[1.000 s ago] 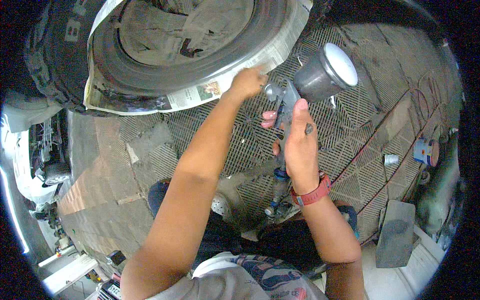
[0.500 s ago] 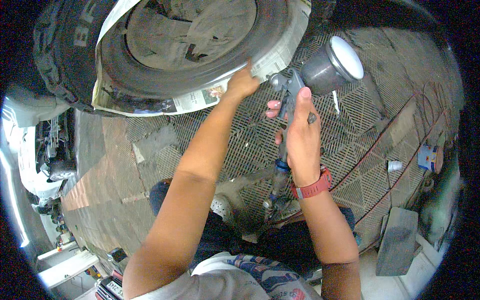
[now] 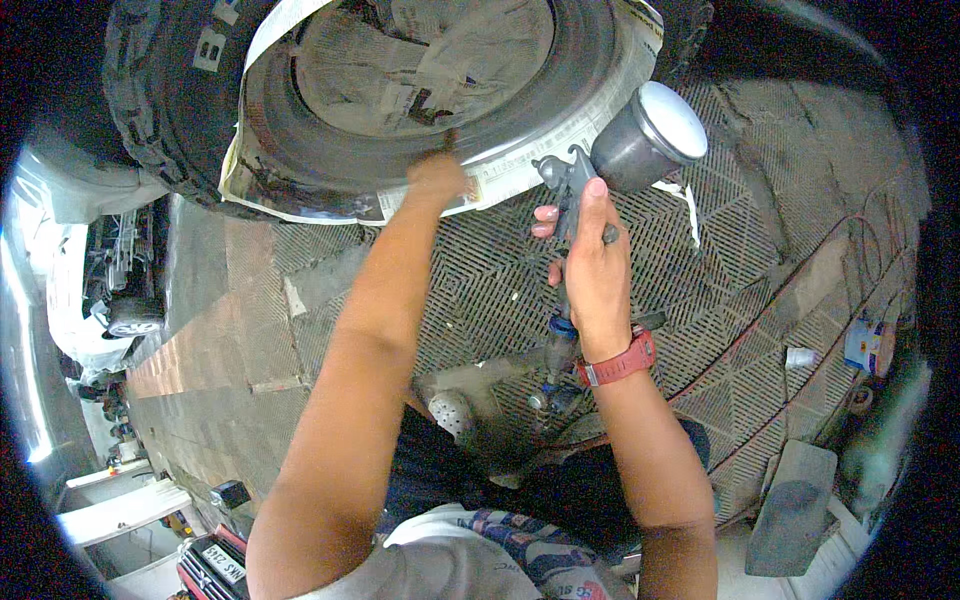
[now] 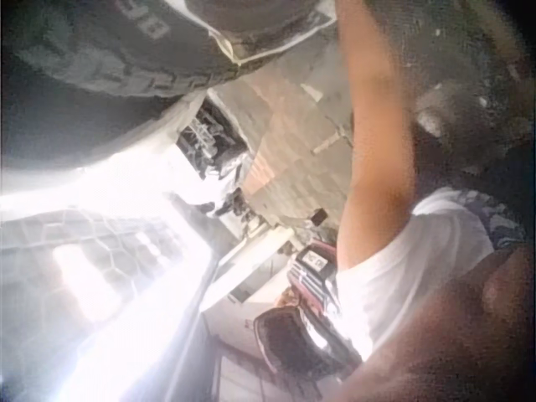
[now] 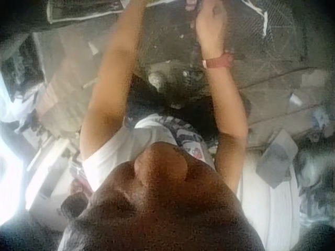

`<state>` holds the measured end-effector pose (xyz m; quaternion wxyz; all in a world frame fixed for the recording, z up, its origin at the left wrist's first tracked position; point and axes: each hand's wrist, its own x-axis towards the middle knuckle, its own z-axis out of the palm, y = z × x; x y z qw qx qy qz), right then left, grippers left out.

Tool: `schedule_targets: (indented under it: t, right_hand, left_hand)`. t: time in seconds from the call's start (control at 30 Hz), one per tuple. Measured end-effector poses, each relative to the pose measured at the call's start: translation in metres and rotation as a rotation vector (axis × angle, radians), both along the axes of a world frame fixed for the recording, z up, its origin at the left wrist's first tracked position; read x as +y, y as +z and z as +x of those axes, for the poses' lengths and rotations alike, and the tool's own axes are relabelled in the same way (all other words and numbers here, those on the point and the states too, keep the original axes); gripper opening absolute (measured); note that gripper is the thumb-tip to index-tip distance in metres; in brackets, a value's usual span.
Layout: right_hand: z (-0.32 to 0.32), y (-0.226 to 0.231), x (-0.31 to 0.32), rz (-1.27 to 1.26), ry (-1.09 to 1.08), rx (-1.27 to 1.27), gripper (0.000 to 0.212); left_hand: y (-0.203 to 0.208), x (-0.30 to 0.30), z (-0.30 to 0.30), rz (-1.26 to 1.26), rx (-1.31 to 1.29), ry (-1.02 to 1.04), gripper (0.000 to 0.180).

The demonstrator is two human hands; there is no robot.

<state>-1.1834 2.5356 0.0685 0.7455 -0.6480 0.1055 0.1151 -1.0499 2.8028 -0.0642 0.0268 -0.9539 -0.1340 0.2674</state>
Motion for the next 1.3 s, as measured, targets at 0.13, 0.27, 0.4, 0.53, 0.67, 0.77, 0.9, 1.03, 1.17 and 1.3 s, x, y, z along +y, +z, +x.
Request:
schedule_targets:
  t: [0.13, 0.27, 0.4, 0.53, 0.67, 0.77, 0.9, 1.03, 1.17, 1.3]
  right_hand:
    - [-0.002, 0.000, 0.004, 0.031, 0.032, -0.002, 0.073]
    - [-0.003, 0.001, 0.007, 0.051, 0.028, -0.033, 0.071]
    - [-0.004, -0.005, 0.005, 0.072, 0.033, -0.072, 0.071]
    - [-0.006, -0.003, 0.002, 0.078, 0.044, -0.044, 0.072]
    - [-0.006, 0.004, 0.000, 0.074, 0.058, 0.009, 0.074]
    - [-0.002, 0.007, -0.008, 0.051, 0.028, -0.003, 0.075]
    - [-0.001, 0.013, -0.016, 0.028, -0.037, -0.022, 0.075]
    - [0.000, 0.023, -0.021, 0.084, -0.028, -0.066, 0.074]
    - [-0.001, 0.040, -0.029, 0.136, -0.113, -0.104, 0.065]
    - [-0.004, 0.042, -0.048, 0.146, -0.174, -0.158, 0.070]
  left_hand:
    - [0.018, 0.065, -0.028, 0.117, -0.088, -0.015, 0.047]
    - [0.066, 0.088, -0.040, 0.278, -0.078, -0.135, 0.047]
    - [0.087, 0.097, -0.051, 0.389, -0.083, -0.191, 0.046]
    - [0.069, 0.095, -0.052, 0.355, -0.041, -0.136, 0.046]
    - [0.019, 0.079, -0.030, 0.197, -0.007, -0.030, 0.048]
    - [-0.002, 0.021, 0.008, -0.018, 0.043, -0.081, 0.049]
    - [-0.035, -0.056, 0.061, -0.265, -0.065, -0.058, 0.053]
    - [-0.050, -0.085, 0.113, -0.488, -0.290, 0.045, 0.047]
    - [-0.002, -0.115, 0.139, -0.571, -0.479, -0.247, 0.041]
    - [0.088, -0.152, 0.136, -0.965, -0.729, -0.179, 0.028]
